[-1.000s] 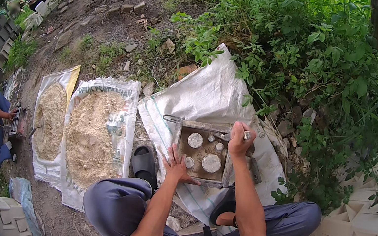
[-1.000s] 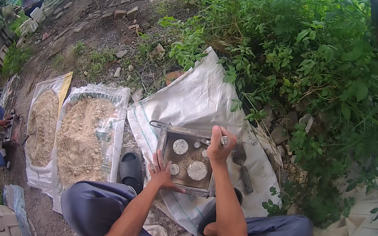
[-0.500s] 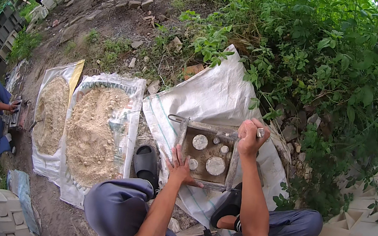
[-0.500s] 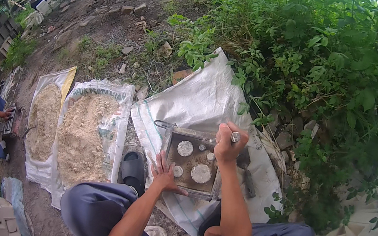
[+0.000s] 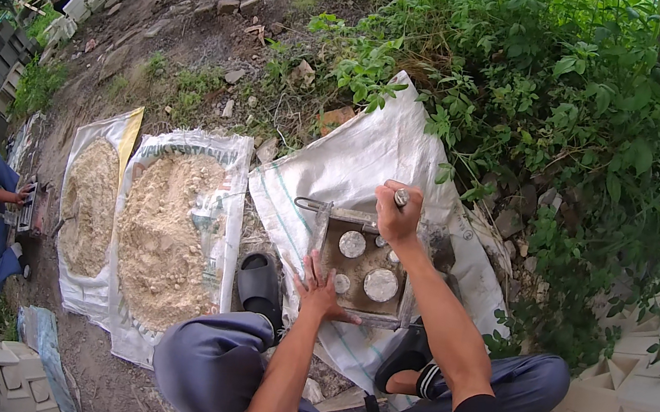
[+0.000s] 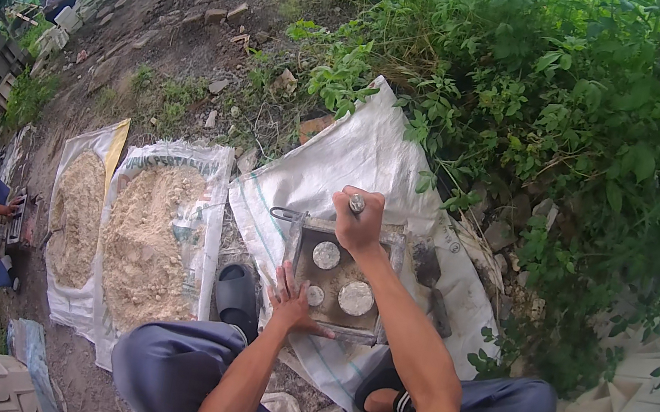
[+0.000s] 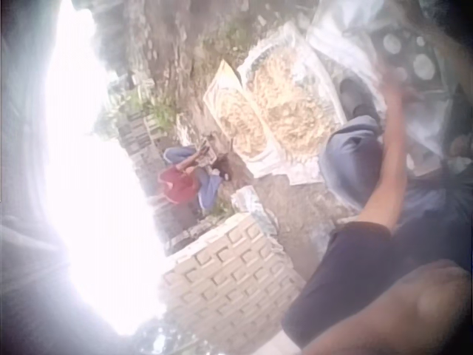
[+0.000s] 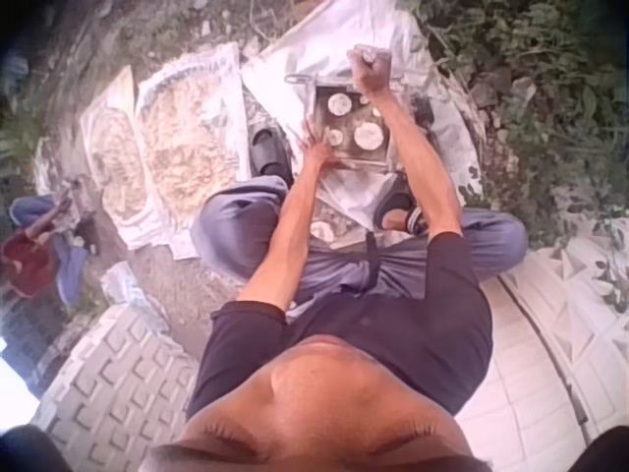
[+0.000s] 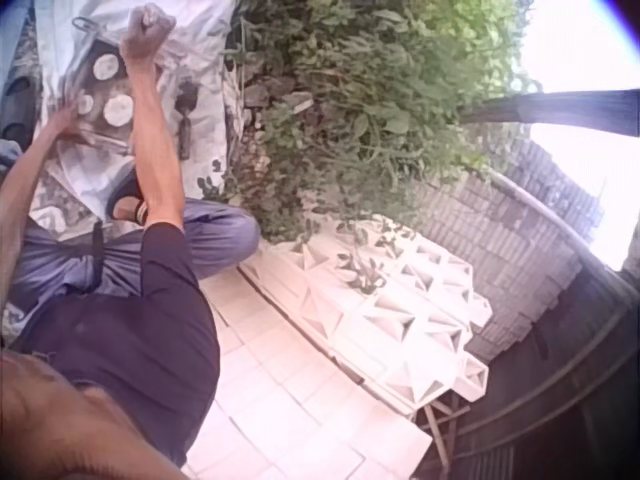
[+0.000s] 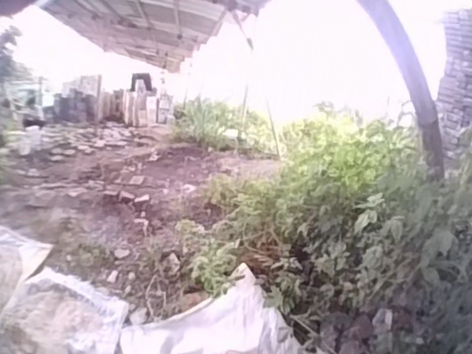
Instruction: The person uses a metal tamping tool to compact sand-like material into circular holes within a rectangular metal mold, repeatedly striking the material and smoothing the surface by hand.
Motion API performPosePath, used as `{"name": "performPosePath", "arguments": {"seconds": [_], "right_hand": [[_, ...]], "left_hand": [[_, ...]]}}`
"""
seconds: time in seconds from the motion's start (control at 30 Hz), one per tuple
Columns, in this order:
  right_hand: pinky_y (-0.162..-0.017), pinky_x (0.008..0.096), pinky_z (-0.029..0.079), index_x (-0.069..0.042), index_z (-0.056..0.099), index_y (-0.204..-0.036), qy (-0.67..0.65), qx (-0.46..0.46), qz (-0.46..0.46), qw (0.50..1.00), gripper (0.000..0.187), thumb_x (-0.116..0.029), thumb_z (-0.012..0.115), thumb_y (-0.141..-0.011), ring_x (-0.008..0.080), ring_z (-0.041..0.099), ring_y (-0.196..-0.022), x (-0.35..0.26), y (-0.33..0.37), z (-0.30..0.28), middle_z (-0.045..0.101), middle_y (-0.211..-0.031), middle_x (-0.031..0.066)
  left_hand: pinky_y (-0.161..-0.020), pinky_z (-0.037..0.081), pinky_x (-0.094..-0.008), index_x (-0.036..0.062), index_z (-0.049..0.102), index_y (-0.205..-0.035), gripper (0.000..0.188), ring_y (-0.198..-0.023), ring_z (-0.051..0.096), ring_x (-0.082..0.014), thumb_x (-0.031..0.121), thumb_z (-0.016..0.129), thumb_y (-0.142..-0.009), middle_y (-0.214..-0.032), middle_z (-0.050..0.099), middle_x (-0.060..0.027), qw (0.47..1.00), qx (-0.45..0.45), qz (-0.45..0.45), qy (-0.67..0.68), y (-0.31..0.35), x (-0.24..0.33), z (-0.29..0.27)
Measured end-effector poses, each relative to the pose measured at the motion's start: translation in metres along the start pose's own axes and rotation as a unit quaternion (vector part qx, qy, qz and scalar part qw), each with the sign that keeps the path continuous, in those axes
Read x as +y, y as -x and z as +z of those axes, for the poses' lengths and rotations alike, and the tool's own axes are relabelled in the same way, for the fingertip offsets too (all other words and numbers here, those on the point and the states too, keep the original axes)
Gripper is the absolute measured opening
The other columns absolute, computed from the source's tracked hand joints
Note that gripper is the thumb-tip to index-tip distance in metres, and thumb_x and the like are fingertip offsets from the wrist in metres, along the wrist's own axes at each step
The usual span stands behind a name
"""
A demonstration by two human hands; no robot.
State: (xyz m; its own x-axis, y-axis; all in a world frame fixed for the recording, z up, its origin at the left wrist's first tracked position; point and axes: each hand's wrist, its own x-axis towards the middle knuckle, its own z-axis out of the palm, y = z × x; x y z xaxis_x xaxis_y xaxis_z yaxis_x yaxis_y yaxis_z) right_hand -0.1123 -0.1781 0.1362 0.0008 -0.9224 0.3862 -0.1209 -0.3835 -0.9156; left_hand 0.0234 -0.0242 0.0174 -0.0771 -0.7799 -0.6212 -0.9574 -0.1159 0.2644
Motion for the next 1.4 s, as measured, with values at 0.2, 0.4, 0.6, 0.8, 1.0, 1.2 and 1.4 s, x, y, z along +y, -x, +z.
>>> {"name": "performPosePath", "arguments": {"seconds": [0.2,0.4,0.6,0.8,1.0,1.2,1.4], "right_hand": [[-0.039,0.0292,0.027,-0.001,0.034,-0.051,-0.069,0.091,-0.026,0.993,0.036,-0.005,0.051,-0.082,0.0086,0.033,-0.039,0.019,0.034,0.005,0.032,-0.045,0.0013],[-0.038,0.0277,0.026,-0.005,0.032,-0.05,-0.168,0.09,0.073,0.979,0.037,-0.005,0.05,-0.082,0.007,0.034,-0.04,-0.041,0.011,0.019,0.035,-0.046,-0.0011],[-0.04,0.031,0.024,0.0,0.033,-0.052,-0.004,-0.033,-0.02,0.999,0.034,-0.008,0.049,-0.081,0.0099,0.03,-0.04,0.004,0.01,0.051,0.03,-0.046,0.0041],[-0.043,0.0336,0.029,0.0,0.043,-0.054,0.033,-0.081,-0.066,0.994,0.029,-0.012,0.055,-0.077,0.0229,0.037,-0.039,0.0,0.026,0.051,0.037,-0.048,0.0123],[-0.042,0.0322,0.031,0.0,0.046,-0.053,0.009,-0.108,-0.056,0.993,0.029,-0.011,0.055,-0.078,0.0227,0.04,-0.039,-0.022,0.025,0.059,0.039,-0.047,0.0118],[-0.045,0.0306,0.026,-0.001,0.039,-0.059,0.004,-0.037,0.088,0.995,0.038,-0.015,0.052,-0.091,0.0075,0.029,-0.05,0.001,0.02,0.056,0.029,-0.051,0.0029],[-0.044,0.0281,0.025,-0.005,0.04,-0.054,-0.097,0.168,0.135,0.972,0.045,-0.021,0.052,-0.095,0.0053,0.031,-0.047,-0.024,0.04,0.063,0.036,-0.05,-0.0045]], "left_hand": [[-0.105,-0.004,-0.0664,0.0085,0.019,-0.148,0.145,-0.136,-0.028,-0.0403,0.081,0.072,-0.035,-0.148,-0.028,-0.0247,1.0,-0.01,0.013,-0.008,0.001,0.006,0.005],[-0.105,-0.004,-0.0662,0.0016,0.022,-0.146,0.149,-0.134,-0.03,-0.0442,0.082,0.072,-0.031,-0.146,-0.027,-0.0304,1.0,-0.017,0.008,0.0,0.007,-0.007,0.005],[-0.105,-0.003,-0.0661,0.0027,0.024,-0.146,0.147,-0.135,-0.029,-0.0432,0.082,0.071,-0.032,-0.147,-0.026,-0.0283,1.0,0.02,0.011,0.005,-0.001,-0.008,0.006],[-0.105,-0.004,-0.0671,0.0016,0.027,-0.145,0.145,-0.135,-0.028,-0.0436,0.083,0.071,-0.032,-0.148,-0.024,-0.0284,0.998,0.039,0.038,0.016,0.002,-0.003,0.008],[-0.104,-0.003,-0.068,0.0017,0.028,-0.145,0.147,-0.135,-0.028,-0.0437,0.084,0.07,-0.03,-0.148,-0.024,-0.0282,0.999,0.044,0.017,0.001,0.01,-0.007,0.012],[-0.107,0.004,-0.0642,0.0005,0.028,-0.142,0.129,-0.139,-0.016,-0.0433,0.069,0.077,-0.045,-0.152,-0.014,-0.0249,0.991,0.084,0.068,0.08,0.014,-0.008,0.01],[-0.098,0.038,-0.0471,0.0019,0.046,-0.124,0.049,-0.118,0.042,-0.0464,0.034,0.049,-0.088,-0.127,0.043,-0.0297,0.843,0.325,-0.057,0.425,-0.003,-0.057,0.035]]}}
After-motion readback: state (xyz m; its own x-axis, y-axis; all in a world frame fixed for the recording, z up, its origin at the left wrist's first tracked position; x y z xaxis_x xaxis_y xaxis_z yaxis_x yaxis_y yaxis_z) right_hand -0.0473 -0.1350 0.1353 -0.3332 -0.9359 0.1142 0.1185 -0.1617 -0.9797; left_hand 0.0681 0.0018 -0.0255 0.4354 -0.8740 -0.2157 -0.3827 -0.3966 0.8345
